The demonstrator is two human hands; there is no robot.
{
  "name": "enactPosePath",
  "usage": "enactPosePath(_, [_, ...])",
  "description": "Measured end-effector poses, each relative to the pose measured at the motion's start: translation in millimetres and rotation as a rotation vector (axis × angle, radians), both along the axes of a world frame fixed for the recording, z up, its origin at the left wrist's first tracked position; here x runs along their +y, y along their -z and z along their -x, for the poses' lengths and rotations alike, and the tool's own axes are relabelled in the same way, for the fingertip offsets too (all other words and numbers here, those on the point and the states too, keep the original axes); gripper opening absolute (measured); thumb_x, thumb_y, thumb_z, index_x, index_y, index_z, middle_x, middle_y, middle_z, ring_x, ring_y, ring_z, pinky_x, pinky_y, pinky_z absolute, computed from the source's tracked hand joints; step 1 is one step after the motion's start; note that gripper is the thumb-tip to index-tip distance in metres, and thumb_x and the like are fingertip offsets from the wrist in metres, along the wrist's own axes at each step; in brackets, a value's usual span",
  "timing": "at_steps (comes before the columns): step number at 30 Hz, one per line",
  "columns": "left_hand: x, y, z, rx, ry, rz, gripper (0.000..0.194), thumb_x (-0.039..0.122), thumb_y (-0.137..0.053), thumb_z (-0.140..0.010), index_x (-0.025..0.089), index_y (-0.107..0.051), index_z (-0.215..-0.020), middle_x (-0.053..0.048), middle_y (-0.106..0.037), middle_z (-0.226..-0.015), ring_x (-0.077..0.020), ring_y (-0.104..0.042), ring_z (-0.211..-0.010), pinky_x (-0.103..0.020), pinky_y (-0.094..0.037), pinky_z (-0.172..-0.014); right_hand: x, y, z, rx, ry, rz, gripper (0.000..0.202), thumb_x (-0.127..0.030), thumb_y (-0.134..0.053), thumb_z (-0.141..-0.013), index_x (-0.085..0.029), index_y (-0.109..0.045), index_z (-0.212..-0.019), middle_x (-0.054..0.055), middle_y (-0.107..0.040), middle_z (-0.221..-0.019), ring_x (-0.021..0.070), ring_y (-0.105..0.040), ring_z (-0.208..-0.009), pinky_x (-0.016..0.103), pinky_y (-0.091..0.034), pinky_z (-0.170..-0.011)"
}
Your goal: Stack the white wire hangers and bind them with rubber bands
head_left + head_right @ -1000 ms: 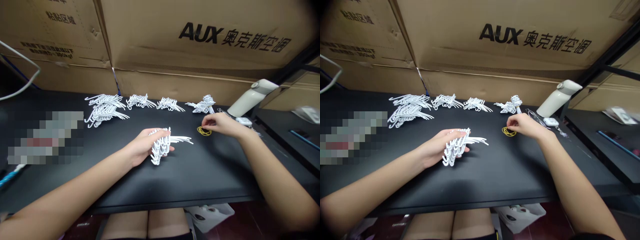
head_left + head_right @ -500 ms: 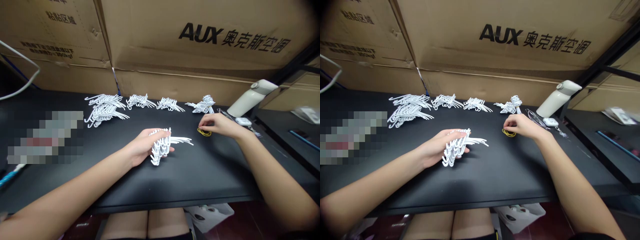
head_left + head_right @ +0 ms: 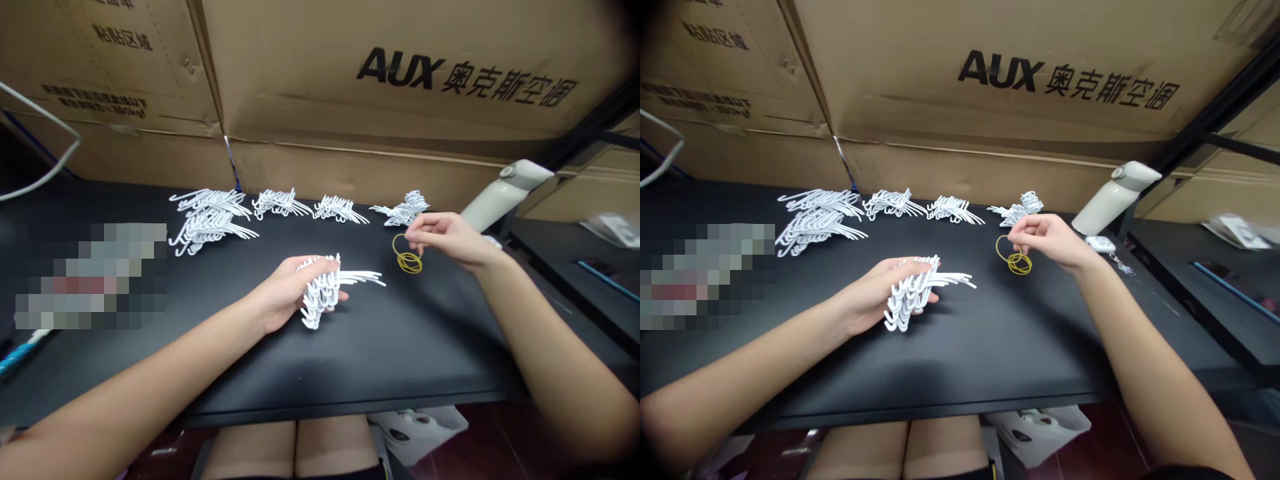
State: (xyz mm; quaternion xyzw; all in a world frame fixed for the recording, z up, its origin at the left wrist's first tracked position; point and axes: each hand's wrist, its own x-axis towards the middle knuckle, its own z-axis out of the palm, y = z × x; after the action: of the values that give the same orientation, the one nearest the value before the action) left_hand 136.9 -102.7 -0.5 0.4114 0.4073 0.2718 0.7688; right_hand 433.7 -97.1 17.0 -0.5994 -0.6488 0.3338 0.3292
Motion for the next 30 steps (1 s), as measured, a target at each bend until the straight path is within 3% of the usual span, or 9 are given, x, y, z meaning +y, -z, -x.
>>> enactPosePath(6, [-0.8,-0.8,-0.4,-0.019,-0.002,-0.019,0.017,0.026,-0.068,-0.078,0.012,-0.063,-0.086,-0.005,-0.063,-0.068,-0.0188,-0.068,-0.062,-0.023,-0.052,-0.045,-4.9,5.9,28.8,0.334,-0.02,-0.007,0.031,-0.045,-0.071,-0.072,-0.019,-0.056,-0.077,0.006,-0.065,-0.082,0.0184,-0.063,-0.079,0.03,-0.052,-0.067])
enactPosePath(12, [-0.2,-0.6,-0.9,-0.025,-0.016,-0.008,0.016,0.025,-0.066,-0.079,0.011,-0.063,-0.089,-0.004,-0.061,-0.066,-0.0183,-0.068,-0.06,-0.022,-0.051,-0.044,-14.4,12.2,60.7,0.525,-0.015,0.077,0.027,-0.039,-0.07,-0.074,-0.019,-0.052,-0.074,0.003,-0.064,-0.078,0.0096,-0.052,-0.055,0.024,-0.044,-0.05])
enactPosePath(17, [1.4,1.3,-1.9,-0.022,-0.043,0.01,0.016,0.024,-0.066,-0.079,0.012,-0.064,-0.09,-0.002,-0.06,-0.063,-0.0188,-0.068,-0.061,-0.021,-0.051,-0.043,-20.1,16.7,71.3,0.641,0.035,0.112,0.026,-0.035,-0.072,-0.074,-0.017,-0.055,-0.078,0.002,-0.065,-0.079,0.0056,-0.046,-0.047,0.02,-0.035,-0.041])
enactPosePath(23, [2.0,1.8,-2.4,-0.004,-0.081,0.009,0.016,0.025,-0.066,-0.08,0.012,-0.064,-0.088,-0.003,-0.061,-0.064,-0.0185,-0.068,-0.06,-0.021,-0.051,-0.043,-21.8,20.8,75.7,0.791,0.012,0.162,0.025,-0.034,-0.071,-0.078,-0.018,-0.051,-0.077,-0.003,-0.059,-0.064,0.0075,-0.05,-0.047,0.019,-0.039,-0.042])
enactPosePath(26, [3.0,2.4,-2.5,0.0,-0.092,0.013,0.016,0.024,-0.066,-0.079,0.011,-0.065,-0.09,-0.003,-0.062,-0.064,-0.0182,-0.068,-0.06,-0.022,-0.053,-0.044,-23.1,23.3,79.7,0.816,-0.036,0.189,0.024,-0.037,-0.065,-0.082,-0.019,-0.051,-0.079,0.007,-0.07,-0.09,0.0111,-0.059,-0.055,0.022,-0.045,-0.045])
enactPosePath(30, [4.4,3.8,-2.2,-0.012,-0.097,0.017,0.017,0.023,-0.066,-0.079,0.012,-0.065,-0.091,-0.004,-0.064,-0.066,-0.0187,-0.069,-0.061,-0.023,-0.053,-0.045,-27.4,23.5,83.9,0.762,-0.162,0.215,0.018,-0.035,-0.063,-0.083,-0.018,-0.058,-0.084,0.013,-0.06,-0.13,0.0109,-0.064,-0.059,0.025,-0.051,-0.049])
